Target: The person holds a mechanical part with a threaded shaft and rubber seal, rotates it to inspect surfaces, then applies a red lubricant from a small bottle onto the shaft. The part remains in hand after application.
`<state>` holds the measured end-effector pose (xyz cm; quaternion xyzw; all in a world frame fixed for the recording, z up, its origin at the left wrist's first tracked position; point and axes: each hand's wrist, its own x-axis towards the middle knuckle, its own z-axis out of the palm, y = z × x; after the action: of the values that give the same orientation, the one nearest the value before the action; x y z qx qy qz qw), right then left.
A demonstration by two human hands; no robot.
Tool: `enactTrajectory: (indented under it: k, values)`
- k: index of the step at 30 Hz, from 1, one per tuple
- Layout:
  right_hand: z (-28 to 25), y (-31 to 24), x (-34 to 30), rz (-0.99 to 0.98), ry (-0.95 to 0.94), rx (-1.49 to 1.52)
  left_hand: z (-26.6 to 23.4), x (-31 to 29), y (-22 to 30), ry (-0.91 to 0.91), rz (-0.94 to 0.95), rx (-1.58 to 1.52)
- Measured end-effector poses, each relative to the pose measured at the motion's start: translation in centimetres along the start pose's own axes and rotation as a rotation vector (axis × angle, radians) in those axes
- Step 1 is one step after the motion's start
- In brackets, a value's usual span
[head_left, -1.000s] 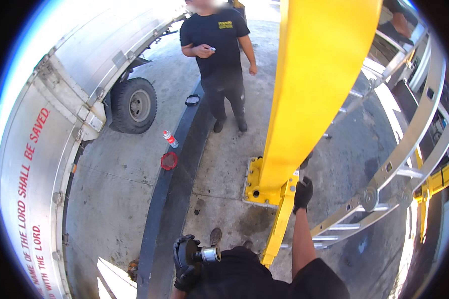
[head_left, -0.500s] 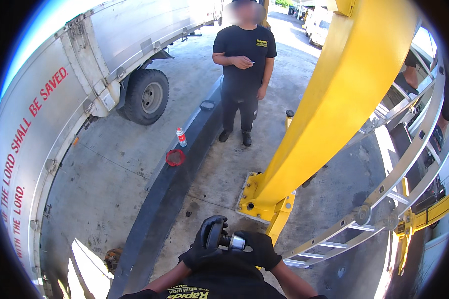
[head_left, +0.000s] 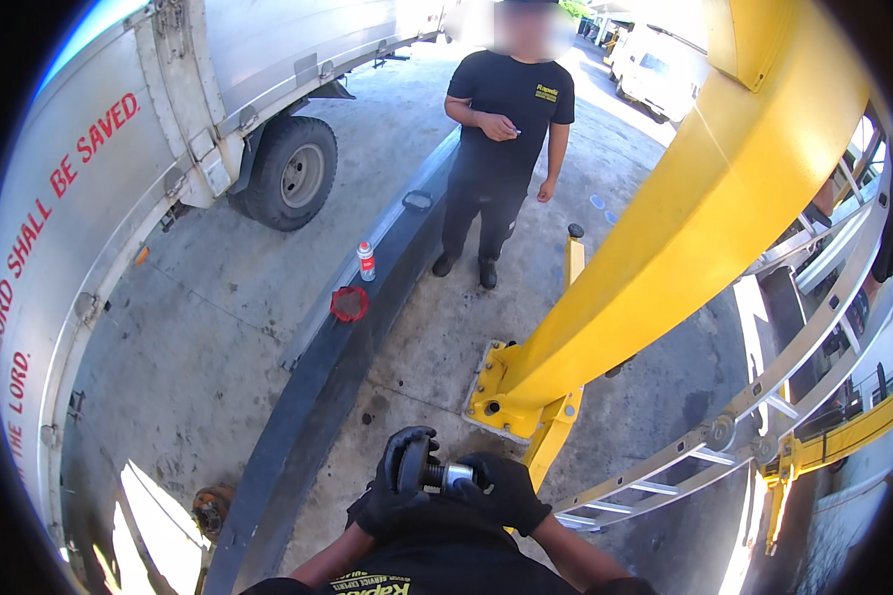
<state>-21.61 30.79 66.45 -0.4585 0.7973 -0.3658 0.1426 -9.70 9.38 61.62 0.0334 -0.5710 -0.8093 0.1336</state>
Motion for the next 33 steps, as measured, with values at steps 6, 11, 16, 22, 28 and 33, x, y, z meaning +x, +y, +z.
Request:
enactTrajectory:
  k: [6,11,16,22,28,33]
  values:
    - [2.5,-1.4,3.5,0.096,-0.107,0.045,-3.3,-0.1,0.9,0.050,0.038,-0.077]
    - [3.1,-4.8,5.5,-0.242,0.146,-0.144,-5.8,0.4,2.5,0.057,0.053,-0.119]
    - [6.9,-4.5,5.0,0.253,-0.073,-0.064,-8.3,0.8,1.6,-0.068,0.023,-0.007]
    - [5.2,-7.5,7.3,0.066,0.156,-0.010,-9.8,1.6,2.6,-0.102,-0.010,-0.145]
    - [7.2,-4.7,5.9,0.443,0.024,-0.005,-9.7,2.8,1.4,-0.170,-0.115,-0.150]
    - [8.1,-3.8,5.6,0.484,0.205,0.269,-9.8,3.7,1.6,-0.203,-0.084,-0.116]
